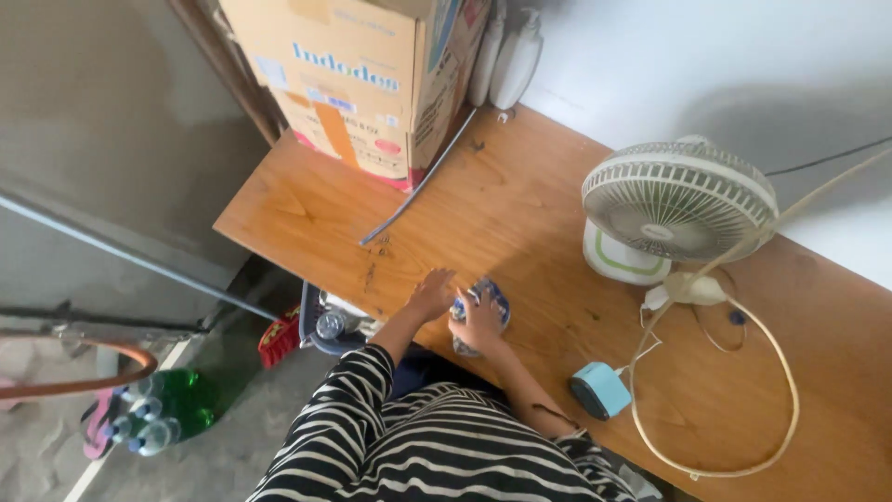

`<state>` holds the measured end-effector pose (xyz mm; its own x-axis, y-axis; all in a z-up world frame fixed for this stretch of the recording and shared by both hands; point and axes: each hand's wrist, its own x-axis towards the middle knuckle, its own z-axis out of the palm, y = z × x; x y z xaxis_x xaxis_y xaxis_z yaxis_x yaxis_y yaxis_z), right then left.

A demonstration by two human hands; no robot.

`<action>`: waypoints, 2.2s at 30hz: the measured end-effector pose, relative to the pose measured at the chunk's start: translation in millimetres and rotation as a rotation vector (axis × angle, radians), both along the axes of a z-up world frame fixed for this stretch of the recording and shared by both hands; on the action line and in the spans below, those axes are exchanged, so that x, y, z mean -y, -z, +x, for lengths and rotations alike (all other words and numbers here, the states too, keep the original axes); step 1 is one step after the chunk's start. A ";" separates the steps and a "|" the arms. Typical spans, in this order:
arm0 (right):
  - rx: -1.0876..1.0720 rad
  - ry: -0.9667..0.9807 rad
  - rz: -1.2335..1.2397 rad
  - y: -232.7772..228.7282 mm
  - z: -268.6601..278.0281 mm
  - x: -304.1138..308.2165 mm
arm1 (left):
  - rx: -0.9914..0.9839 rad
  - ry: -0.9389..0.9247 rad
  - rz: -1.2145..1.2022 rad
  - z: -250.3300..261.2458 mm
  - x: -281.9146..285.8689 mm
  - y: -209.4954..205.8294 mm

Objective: The person gathers small items from a wooden table and places them into a teal plastic chair. They then collect empty plastic bottles from the floor and pack them into a large white sack, which they hang on a wall hook. The person also wipes the table surface with a cloth.

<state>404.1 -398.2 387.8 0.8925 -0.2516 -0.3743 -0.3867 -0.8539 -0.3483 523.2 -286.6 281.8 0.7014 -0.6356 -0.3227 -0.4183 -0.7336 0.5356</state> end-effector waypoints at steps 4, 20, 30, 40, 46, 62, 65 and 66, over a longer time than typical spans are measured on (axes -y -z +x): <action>-0.321 0.050 -0.032 -6.3 -0.5 -4.9 | 0.033 0.104 -0.069 17.5 9.2 -13.5; -0.053 0.187 -0.162 -6.0 67.2 55.4 | 1.202 -0.403 -0.052 182.1 78.4 33.0; 0.018 0.183 -0.245 5.1 63.3 52.9 | 1.224 -0.459 -0.033 177.5 70.7 36.1; -0.131 0.265 0.083 -9.7 43.3 42.0 | -0.024 -0.324 -0.369 107.1 48.9 23.7; 0.160 0.432 0.495 -16.8 25.7 -13.1 | -0.299 -0.221 -0.595 38.3 55.7 -49.8; 0.878 0.857 0.277 -14.2 -208.8 -31.8 | -0.774 0.051 -1.153 -207.3 103.8 -165.6; 0.882 1.086 0.239 -37.6 -261.7 -54.1 | -0.822 0.263 -0.982 -271.4 92.1 -180.4; 0.867 1.195 0.234 -48.5 -278.8 -63.3 | -0.781 0.386 -0.871 -293.3 85.6 -184.2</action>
<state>125.3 -334.9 436.3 0.1683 -0.9856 0.0167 -0.4055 -0.0847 -0.9102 229.9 -372.2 466.0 0.2290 -0.9713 0.0643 0.1235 0.0945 0.9878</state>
